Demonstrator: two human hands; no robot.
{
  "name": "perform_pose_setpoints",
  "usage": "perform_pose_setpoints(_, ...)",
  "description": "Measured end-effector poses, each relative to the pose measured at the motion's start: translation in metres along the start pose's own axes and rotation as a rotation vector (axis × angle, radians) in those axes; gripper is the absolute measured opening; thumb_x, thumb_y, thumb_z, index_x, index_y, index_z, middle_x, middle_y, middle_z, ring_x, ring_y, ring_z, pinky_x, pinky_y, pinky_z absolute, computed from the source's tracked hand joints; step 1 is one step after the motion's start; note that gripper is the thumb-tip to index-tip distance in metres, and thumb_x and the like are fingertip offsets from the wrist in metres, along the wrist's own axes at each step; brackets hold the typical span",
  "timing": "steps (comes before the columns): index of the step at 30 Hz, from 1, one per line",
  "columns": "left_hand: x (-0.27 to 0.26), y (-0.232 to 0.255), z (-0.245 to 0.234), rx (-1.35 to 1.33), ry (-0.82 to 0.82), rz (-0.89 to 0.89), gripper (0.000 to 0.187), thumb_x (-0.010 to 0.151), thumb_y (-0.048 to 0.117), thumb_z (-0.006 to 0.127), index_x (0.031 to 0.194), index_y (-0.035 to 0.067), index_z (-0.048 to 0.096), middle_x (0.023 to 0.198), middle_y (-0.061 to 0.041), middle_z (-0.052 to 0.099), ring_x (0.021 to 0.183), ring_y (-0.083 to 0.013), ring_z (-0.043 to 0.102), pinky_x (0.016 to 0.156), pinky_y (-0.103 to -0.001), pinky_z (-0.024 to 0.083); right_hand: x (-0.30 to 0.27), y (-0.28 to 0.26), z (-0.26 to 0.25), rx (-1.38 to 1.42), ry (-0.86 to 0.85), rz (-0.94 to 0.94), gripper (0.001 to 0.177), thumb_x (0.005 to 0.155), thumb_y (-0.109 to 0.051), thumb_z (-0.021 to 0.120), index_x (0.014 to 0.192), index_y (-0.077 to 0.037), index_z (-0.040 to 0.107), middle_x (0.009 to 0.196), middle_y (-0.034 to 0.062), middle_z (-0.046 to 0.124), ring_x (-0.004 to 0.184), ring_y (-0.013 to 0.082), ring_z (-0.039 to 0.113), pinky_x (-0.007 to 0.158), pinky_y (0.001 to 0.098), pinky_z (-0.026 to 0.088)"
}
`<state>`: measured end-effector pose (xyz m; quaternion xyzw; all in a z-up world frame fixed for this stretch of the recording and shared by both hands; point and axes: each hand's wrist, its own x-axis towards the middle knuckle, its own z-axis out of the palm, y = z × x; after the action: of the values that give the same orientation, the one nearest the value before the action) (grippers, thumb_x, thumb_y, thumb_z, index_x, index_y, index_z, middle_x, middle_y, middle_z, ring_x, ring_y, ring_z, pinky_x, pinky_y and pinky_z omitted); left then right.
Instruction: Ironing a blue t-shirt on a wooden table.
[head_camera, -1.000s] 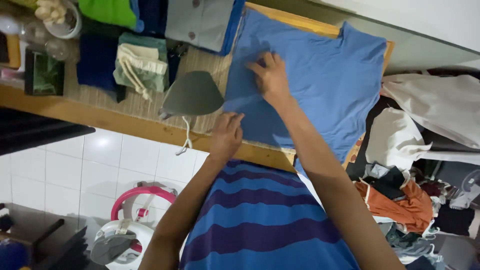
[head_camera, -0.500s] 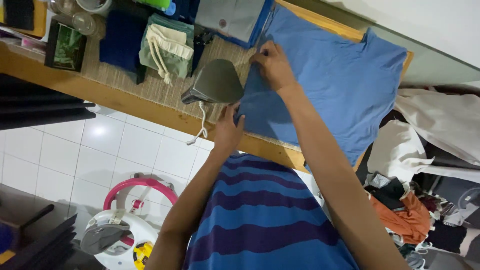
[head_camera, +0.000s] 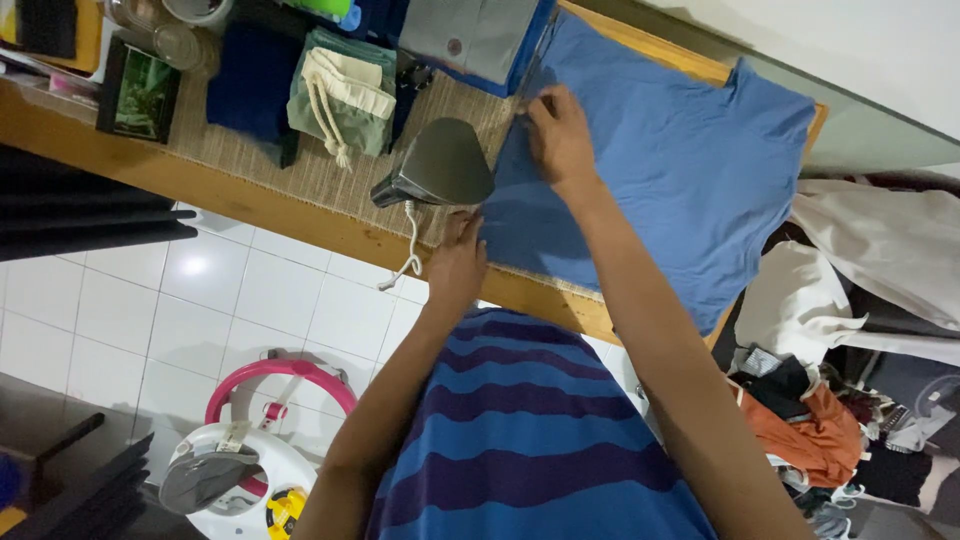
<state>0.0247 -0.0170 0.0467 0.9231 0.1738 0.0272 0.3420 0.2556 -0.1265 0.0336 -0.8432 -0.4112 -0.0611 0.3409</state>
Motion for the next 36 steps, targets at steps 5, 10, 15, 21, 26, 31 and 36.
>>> perform_pose_setpoints(5, -0.004, 0.002, 0.009, 0.055, -0.078, -0.007, 0.036, 0.094, 0.015, 0.066, 0.128, 0.004, 0.064, 0.124, -0.015, 0.056, 0.104, -0.0333, 0.066, 0.085, -0.045, 0.057, -0.034, -0.018, -0.003, -0.175, 0.009, 0.205, 0.034, 0.09, -0.009, 0.072, 0.123, -0.008, 0.063, 0.13, 0.0182, 0.055, 0.122, 0.0417, 0.052, 0.104, 0.0559, 0.04)
perform_pose_setpoints(10, 0.003, 0.014, 0.029, 0.047, -0.046, 0.205, 0.033, 0.095, 0.013, 0.067, 0.127, 0.005, 0.065, 0.123, -0.012, 0.057, 0.113, -0.0327, 0.062, 0.098, -0.045, 0.053, -0.056, -0.015, 0.016, -0.308, -0.054, 0.226, 0.055, 0.095, -0.022, 0.068, 0.149, -0.015, 0.056, 0.159, 0.0183, 0.04, 0.147, 0.0446, 0.033, 0.118, 0.0683, 0.02)
perform_pose_setpoints(15, 0.023, 0.038, 0.032, 0.05, -0.033, 0.293, 0.056, 0.094, 0.015, 0.066, 0.144, -0.003, 0.049, 0.151, -0.018, 0.044, 0.144, -0.0377, 0.043, 0.114, -0.048, 0.042, -0.047, -0.007, 0.011, -0.267, -0.258, 0.153, 0.057, 0.104, -0.024, 0.059, 0.161, -0.02, 0.049, 0.172, 0.0096, 0.024, 0.157, 0.0412, 0.02, 0.121, 0.0734, 0.008)
perform_pose_setpoints(21, 0.023, 0.021, 0.055, 0.171, -0.039, 0.338, 0.067, 0.099, 0.02, 0.064, 0.156, -0.004, 0.037, 0.163, -0.02, 0.031, 0.151, -0.039, 0.032, 0.12, -0.051, 0.035, -0.02, -0.012, -0.002, -0.183, -0.358, 0.132, 0.047, 0.103, -0.025, 0.061, 0.149, -0.026, 0.055, 0.169, 0.0115, 0.021, 0.155, 0.0437, 0.013, 0.117, 0.0744, 0.006)
perform_pose_setpoints(26, 0.04, 0.031, 0.068, 0.199, -0.045, 0.251, 0.066, 0.1, 0.019, 0.061, 0.156, -0.005, 0.036, 0.164, -0.021, 0.03, 0.153, -0.0386, 0.031, 0.122, -0.05, 0.034, -0.037, 0.005, 0.004, -0.129, -0.253, 0.171, 0.052, 0.103, -0.019, 0.061, 0.155, -0.017, 0.054, 0.171, 0.0123, 0.025, 0.158, 0.0394, 0.018, 0.124, 0.0696, 0.01)
perform_pose_setpoints(31, 0.088, 0.045, 0.088, 0.187, 0.016, 0.24, 0.067, 0.099, 0.019, 0.058, 0.154, -0.01, 0.033, 0.164, -0.027, 0.026, 0.153, -0.0423, 0.027, 0.123, -0.053, 0.031, -0.068, 0.036, 0.008, -0.258, -0.086, 0.318, 0.054, 0.101, -0.014, 0.063, 0.154, -0.014, 0.055, 0.172, 0.0121, 0.029, 0.16, 0.0367, 0.022, 0.127, 0.0672, 0.012)
perform_pose_setpoints(36, 0.116, 0.053, 0.097, 0.14, 0.071, 0.155, 0.067, 0.1, 0.02, 0.054, 0.154, -0.011, 0.03, 0.166, -0.028, 0.024, 0.156, -0.0438, 0.024, 0.127, -0.055, 0.024, -0.068, 0.029, -0.013, -0.322, -0.074, 0.435, 0.053, 0.103, -0.021, 0.06, 0.155, -0.016, 0.053, 0.17, 0.0149, 0.027, 0.156, 0.0427, 0.021, 0.123, 0.0685, 0.011)
